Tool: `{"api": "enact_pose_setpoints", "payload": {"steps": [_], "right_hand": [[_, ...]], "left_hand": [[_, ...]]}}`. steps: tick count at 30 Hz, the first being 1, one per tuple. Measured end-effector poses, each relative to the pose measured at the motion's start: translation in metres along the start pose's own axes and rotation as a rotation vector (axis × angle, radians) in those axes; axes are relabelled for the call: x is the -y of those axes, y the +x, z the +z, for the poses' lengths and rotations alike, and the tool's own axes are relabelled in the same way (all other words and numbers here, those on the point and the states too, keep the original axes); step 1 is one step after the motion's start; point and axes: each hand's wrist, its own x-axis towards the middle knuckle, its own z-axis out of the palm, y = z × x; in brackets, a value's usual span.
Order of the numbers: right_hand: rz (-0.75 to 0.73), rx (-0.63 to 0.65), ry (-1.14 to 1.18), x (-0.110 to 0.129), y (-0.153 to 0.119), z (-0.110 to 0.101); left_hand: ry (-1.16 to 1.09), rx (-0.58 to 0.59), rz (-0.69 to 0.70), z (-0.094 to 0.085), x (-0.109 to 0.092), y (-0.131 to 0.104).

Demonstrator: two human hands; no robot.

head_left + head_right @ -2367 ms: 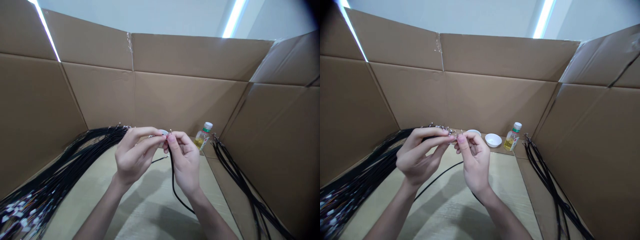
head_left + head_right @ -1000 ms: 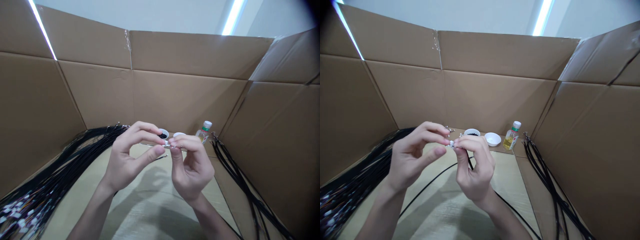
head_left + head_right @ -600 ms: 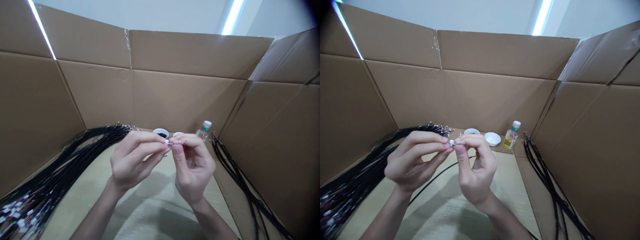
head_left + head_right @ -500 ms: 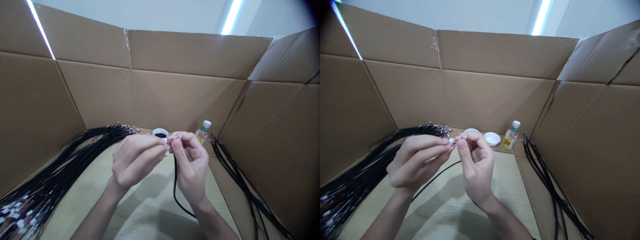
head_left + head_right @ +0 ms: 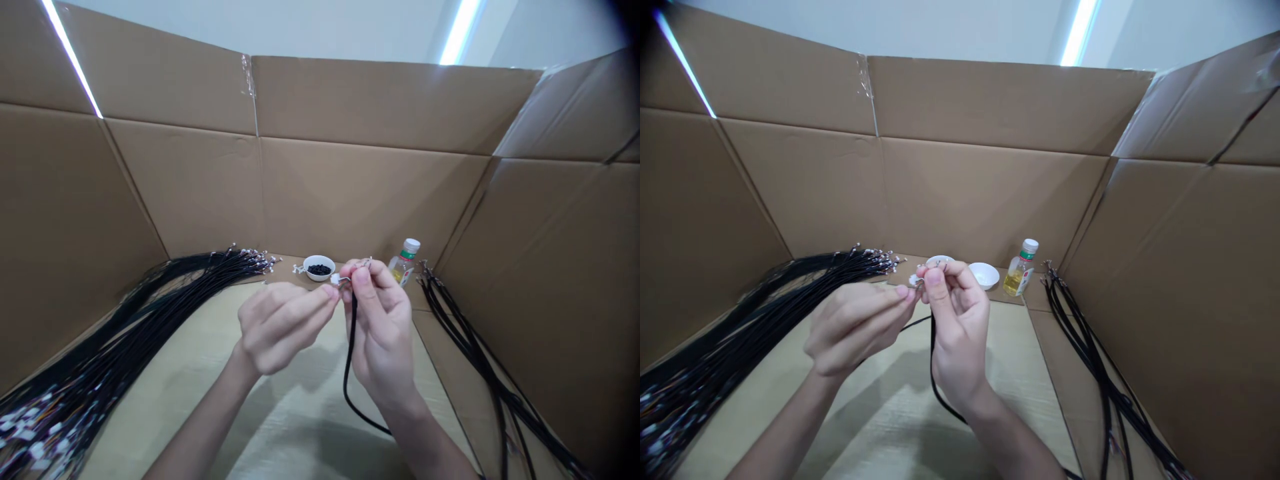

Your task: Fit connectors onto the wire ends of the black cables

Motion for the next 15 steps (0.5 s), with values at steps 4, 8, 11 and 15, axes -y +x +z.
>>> {"api": "enact_pose_setpoints", "payload": {"steps": [4, 8, 11, 15], "right_hand": [[-0.496, 0.039, -0.388, -0.006, 0.002, -0.002], [-0.821, 0.115, -0.576, -0.01, 0.002, -0.002], [-0.896, 0.138, -0.623, -0.011, 0.002, -0.002], [-0.933, 0.135, -0.663, -0.009, 0.002, -0.002]], "left_hand": [[-0.155, -0.102, -0.104, 0.001, 0.001, 0.01], [-0.264, -0.115, -0.306, -0.009, -0.005, 0.022], [-0.346, -0.042, -0.373, -0.019, -0.01, 0.026], [-0.396, 0.116, -0.412, -0.029, -0.014, 0.03]]}}
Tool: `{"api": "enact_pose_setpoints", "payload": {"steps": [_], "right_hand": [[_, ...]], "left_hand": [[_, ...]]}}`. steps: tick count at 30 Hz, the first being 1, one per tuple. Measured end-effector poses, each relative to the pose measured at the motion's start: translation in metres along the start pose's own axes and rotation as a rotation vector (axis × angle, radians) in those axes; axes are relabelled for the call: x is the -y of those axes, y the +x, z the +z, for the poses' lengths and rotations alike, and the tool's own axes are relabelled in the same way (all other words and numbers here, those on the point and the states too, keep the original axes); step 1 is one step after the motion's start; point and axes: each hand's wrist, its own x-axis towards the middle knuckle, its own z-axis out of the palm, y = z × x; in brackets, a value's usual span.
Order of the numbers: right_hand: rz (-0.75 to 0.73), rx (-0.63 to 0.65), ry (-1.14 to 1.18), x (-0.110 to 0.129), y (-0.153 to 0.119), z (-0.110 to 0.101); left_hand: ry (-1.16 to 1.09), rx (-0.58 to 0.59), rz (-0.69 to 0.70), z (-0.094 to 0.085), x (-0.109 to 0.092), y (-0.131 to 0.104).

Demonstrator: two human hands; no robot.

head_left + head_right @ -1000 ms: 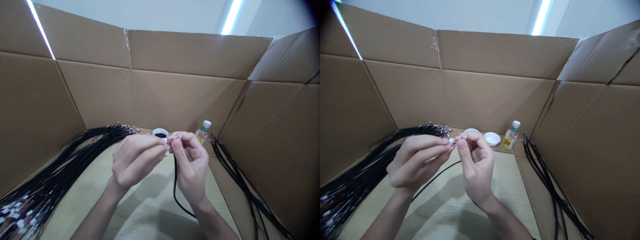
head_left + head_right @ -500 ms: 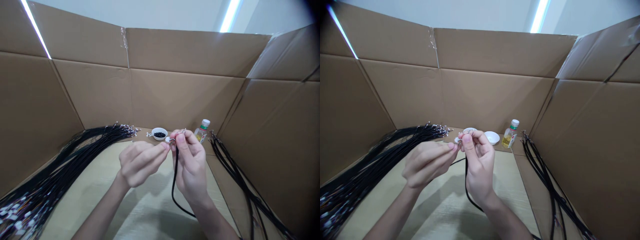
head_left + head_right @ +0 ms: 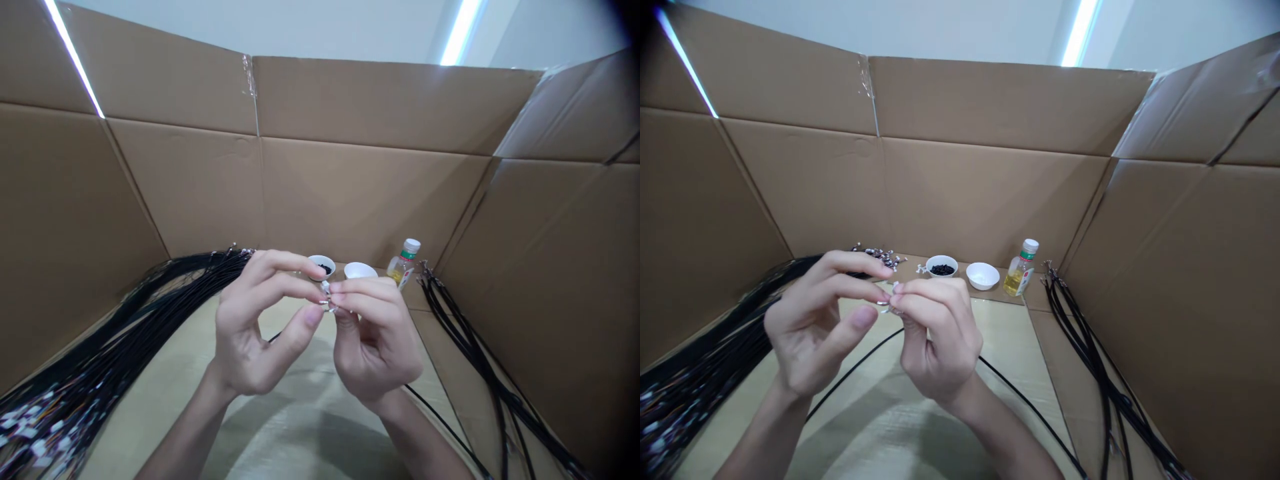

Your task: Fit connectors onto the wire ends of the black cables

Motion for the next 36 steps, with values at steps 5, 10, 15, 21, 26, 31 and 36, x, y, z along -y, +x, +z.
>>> {"api": "enact_pose_setpoints", "payload": {"steps": [5, 10, 15, 21, 26, 31, 36], "right_hand": [[-0.032, 0.012, -0.036, 0.0, 0.002, -0.002], [-0.061, 0.043, -0.04, -0.001, 0.004, -0.004], [0.058, 0.075, 0.086, -0.001, 0.004, -0.004], [0.388, 0.196, 0.25, 0.007, 0.006, -0.011], [0.593, 0.294, 0.32, 0.008, 0.017, -0.018], [0.611, 0.347, 0.328, 0.003, 0.022, -0.018], [0.565, 0.291, 0.237, 0.002, 0.015, -0.015]], "left_hand": [[0.011, 0.049, -0.084, -0.003, -0.007, 0.002], [-0.075, 0.101, -0.225, -0.008, -0.01, 0.004], [-0.138, 0.105, -0.338, -0.014, -0.01, 0.004], [-0.074, 0.06, -0.366, -0.015, -0.014, 0.006], [-0.01, 0.041, -0.356, -0.014, -0.014, 0.006], [-0.017, -0.014, -0.303, -0.014, -0.011, 0.003], [-0.034, 0.012, -0.331, -0.015, -0.01, 0.005]]}}
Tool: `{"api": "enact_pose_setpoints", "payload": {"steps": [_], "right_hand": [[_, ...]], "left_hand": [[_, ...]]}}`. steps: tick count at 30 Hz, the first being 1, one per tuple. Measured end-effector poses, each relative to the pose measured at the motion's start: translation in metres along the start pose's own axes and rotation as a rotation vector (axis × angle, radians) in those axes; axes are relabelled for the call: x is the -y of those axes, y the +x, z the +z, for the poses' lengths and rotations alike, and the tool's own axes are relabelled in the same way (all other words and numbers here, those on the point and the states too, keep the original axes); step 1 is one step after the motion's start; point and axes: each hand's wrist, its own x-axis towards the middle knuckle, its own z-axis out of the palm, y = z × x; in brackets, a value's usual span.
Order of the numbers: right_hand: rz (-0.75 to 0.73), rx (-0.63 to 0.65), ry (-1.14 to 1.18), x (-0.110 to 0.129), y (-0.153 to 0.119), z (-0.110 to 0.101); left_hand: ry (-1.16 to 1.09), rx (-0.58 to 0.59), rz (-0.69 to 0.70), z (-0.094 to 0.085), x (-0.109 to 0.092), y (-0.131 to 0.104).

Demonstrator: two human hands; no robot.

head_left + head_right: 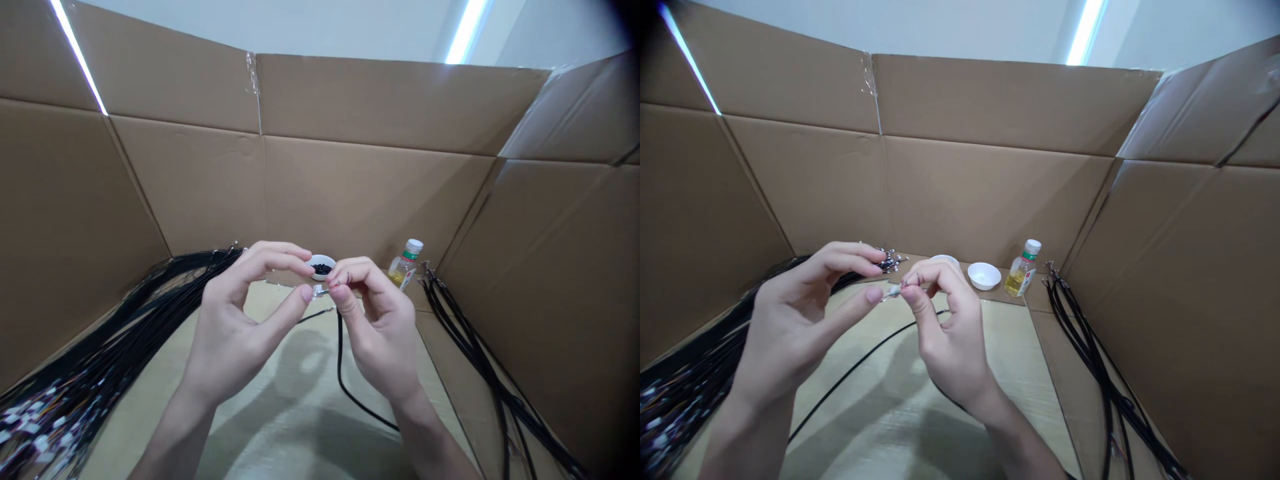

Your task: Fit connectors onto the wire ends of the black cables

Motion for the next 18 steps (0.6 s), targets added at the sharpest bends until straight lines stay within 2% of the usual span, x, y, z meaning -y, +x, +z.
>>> {"api": "enact_pose_setpoints", "payload": {"steps": [5, 11, 18], "right_hand": [[-0.132, -0.047, -0.079, -0.0022, -0.005, 0.0025], [-0.277, -0.073, -0.148, -0.0043, -0.0065, 0.005], [-0.244, -0.087, -0.116, -0.0039, -0.0074, 0.0069]], "left_hand": [[0.036, 0.063, -0.001, -0.0025, -0.0015, 0.001], [0.1, 0.083, 0.007, -0.005, -0.0065, 0.0001], [0.085, 0.11, -0.014, -0.0064, -0.0082, 0.0004]]}}
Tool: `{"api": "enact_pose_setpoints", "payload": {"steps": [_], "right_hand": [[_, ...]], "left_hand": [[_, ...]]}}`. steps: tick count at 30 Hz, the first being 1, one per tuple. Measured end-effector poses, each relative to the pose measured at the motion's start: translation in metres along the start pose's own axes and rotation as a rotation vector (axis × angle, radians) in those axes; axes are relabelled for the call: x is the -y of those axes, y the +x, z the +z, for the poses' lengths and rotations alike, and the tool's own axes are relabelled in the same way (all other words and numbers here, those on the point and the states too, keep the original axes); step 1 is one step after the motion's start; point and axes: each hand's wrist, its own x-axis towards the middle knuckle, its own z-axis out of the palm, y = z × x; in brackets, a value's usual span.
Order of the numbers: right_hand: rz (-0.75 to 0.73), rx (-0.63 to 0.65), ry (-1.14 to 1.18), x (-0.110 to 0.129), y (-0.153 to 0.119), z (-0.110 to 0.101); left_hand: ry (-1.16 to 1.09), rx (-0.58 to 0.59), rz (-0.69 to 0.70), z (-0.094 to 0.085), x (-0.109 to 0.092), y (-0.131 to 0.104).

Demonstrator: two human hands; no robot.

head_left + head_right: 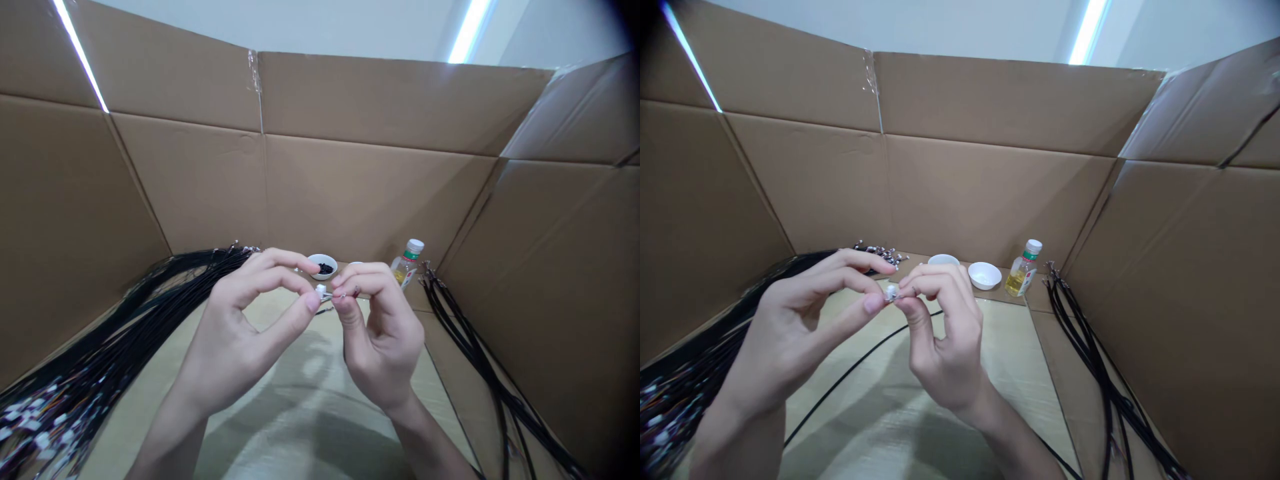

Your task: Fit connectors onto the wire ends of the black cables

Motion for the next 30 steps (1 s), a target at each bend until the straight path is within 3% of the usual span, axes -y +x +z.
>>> {"api": "enact_pose_setpoints", "payload": {"steps": [9, 13, 18, 25, 30], "right_hand": [[0.054, 0.012, 0.006, 0.0, 0.001, -0.001], [0.067, -0.014, 0.029, 0.001, 0.0, 0.001], [0.059, -0.04, 0.009, 0.003, 0.0, 0.0], [-0.129, 0.017, -0.283, 0.011, 0.006, -0.008], [-0.136, 0.054, -0.317, 0.018, 0.007, -0.012]], "left_hand": [[-0.055, -0.023, -0.034, 0.003, 0.004, 0.003], [-0.165, 0.121, -0.146, 0.002, 0.009, 0.009], [-0.286, 0.259, -0.147, 0.003, 0.012, 0.015], [-0.37, 0.177, -0.115, 0.007, 0.02, 0.012], [-0.322, 0.167, -0.064, 0.006, 0.022, 0.01]]}}
